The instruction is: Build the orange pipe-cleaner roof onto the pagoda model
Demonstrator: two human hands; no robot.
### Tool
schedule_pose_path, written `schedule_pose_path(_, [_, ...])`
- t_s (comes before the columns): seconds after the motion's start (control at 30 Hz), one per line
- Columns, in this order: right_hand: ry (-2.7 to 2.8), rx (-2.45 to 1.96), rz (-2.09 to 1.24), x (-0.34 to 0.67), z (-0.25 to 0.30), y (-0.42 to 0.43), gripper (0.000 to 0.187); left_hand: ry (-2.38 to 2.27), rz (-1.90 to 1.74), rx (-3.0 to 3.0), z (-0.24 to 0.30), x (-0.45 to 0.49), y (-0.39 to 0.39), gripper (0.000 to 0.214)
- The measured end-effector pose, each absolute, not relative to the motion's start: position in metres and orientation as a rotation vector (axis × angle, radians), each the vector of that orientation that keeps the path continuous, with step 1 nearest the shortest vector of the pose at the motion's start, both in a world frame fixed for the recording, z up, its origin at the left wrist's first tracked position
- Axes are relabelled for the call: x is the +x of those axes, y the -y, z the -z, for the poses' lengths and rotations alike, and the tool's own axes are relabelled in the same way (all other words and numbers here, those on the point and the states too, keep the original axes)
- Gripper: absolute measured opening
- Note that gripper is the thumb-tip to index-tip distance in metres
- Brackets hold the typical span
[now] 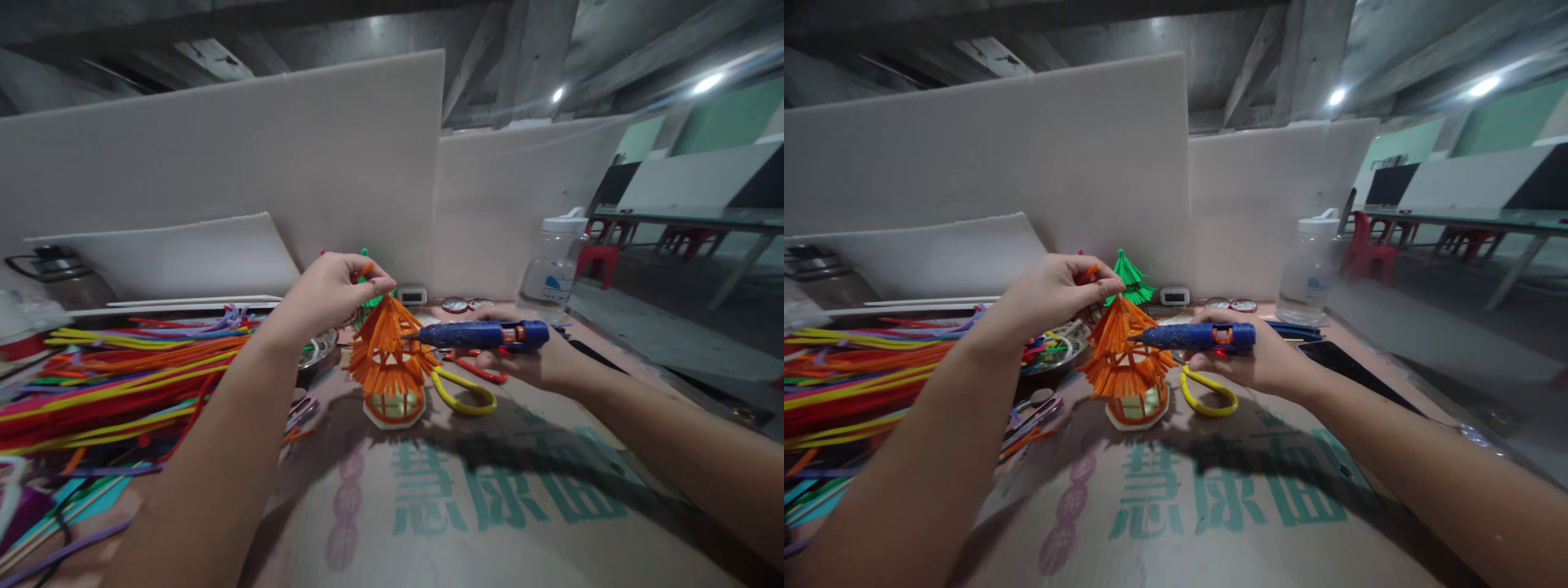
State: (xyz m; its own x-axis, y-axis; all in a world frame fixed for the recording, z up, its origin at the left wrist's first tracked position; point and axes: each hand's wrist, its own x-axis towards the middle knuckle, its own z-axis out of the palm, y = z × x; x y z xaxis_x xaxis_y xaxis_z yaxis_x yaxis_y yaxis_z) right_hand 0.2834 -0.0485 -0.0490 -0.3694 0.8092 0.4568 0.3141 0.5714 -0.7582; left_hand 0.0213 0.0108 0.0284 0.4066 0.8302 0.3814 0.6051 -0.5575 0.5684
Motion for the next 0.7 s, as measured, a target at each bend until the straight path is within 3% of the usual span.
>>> schedule_pose_path(0.4, [1.915, -0.961, -0.581, 0.2842, 0.0501, 0.0473, 0.041, -1.255, -0.917, 2.359, -0.0291, 0.0213, -0.0096, 0.028])
schedule_pose_path(0.7, [1.873, -0.954, -0.676, 0.2801, 0.0509, 0.0483, 0.044, -1.248, -0.912, 2.368, -0.0295, 0.0219, -0.0085, 0.029])
